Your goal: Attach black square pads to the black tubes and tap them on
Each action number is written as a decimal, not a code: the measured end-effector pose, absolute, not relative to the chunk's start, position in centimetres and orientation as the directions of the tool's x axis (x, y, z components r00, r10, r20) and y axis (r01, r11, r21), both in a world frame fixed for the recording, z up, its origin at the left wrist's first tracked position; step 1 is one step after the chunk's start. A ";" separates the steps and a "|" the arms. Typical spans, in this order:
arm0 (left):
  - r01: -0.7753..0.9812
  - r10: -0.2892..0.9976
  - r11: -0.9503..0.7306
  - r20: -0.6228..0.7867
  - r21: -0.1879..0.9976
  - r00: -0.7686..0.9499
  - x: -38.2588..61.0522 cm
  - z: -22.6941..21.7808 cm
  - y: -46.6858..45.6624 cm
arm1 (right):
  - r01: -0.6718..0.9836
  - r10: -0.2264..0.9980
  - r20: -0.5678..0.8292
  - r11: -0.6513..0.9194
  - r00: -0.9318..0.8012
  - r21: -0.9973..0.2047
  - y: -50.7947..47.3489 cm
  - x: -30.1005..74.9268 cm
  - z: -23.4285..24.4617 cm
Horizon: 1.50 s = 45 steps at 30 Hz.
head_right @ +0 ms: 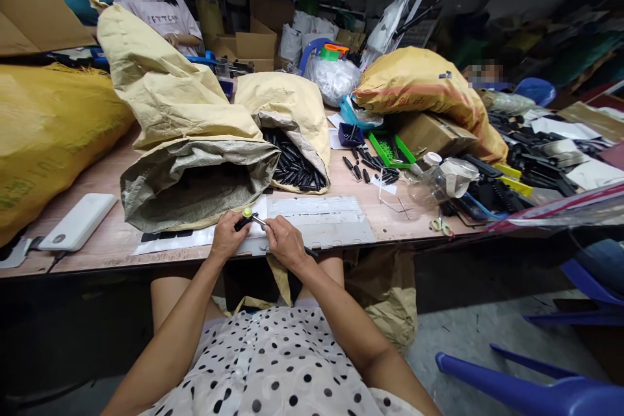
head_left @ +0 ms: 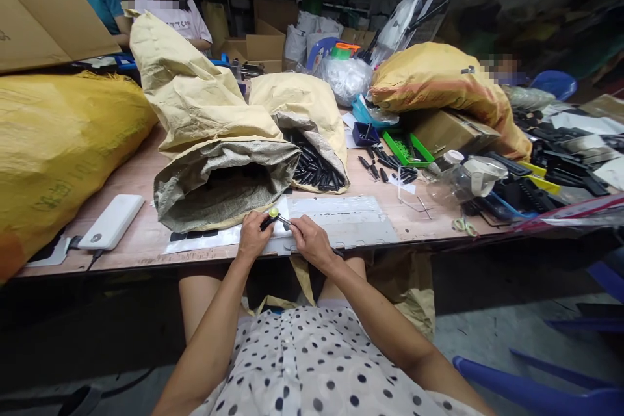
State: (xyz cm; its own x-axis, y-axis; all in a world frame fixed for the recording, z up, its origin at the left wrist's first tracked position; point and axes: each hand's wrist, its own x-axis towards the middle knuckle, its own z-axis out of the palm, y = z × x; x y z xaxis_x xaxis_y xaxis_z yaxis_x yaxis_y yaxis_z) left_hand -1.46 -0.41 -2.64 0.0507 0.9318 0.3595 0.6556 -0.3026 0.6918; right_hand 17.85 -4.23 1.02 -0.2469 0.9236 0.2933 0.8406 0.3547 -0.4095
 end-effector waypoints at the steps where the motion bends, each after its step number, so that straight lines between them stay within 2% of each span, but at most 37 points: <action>1: 0.657 0.932 -0.301 0.358 0.691 0.049 -1.4 -2.7 -0.4 | 0.838 0.925 0.276 0.358 -0.260 -0.411 -4.3 17.8 1.0; 4: 0.663 0.935 -0.288 0.353 0.691 0.038 -1.3 -2.7 -0.4 | 0.831 0.931 0.252 0.351 -0.263 -0.431 -3.8 17.8 1.0; 7: 0.665 0.934 -0.282 0.356 0.691 0.026 -1.2 -2.7 -0.4 | 0.850 0.937 0.284 0.313 -0.204 -0.424 -2.1 18.2 1.3; 14: 0.677 0.934 -0.272 0.356 0.684 0.015 -0.9 -2.5 -0.7 | 0.936 0.940 0.289 0.257 -0.183 -0.242 2.8 18.8 1.0; 18: 0.679 0.936 -0.282 0.351 0.677 0.038 -1.0 -2.3 -0.9 | 0.954 0.943 0.277 0.239 -0.184 -0.181 3.0 18.4 0.0; 27: 0.627 0.935 -0.322 0.344 0.709 0.091 -1.7 -2.2 -1.2 | 0.961 0.937 0.296 0.236 -0.185 -0.145 2.8 18.1 -0.1; 34: 0.583 0.959 -0.242 0.282 0.775 0.024 -1.6 -1.7 -1.5 | 0.960 0.937 0.297 0.236 -0.184 -0.150 2.8 18.1 -0.1; 37: 0.586 0.933 -0.316 0.356 0.746 0.050 -1.5 -1.2 -2.2 | 0.961 0.938 0.299 0.229 -0.176 -0.152 2.9 18.1 -0.2; 42: 0.564 0.798 -0.559 0.580 0.608 0.166 -1.5 -2.4 -6.6 | 0.961 0.937 0.298 0.235 -0.183 -0.149 3.0 18.1 -0.3; 45: 0.541 0.771 -0.621 0.566 0.567 0.292 -1.6 -4.7 -9.9 | 0.959 0.935 0.303 0.237 -0.183 -0.153 3.0 18.1 -0.3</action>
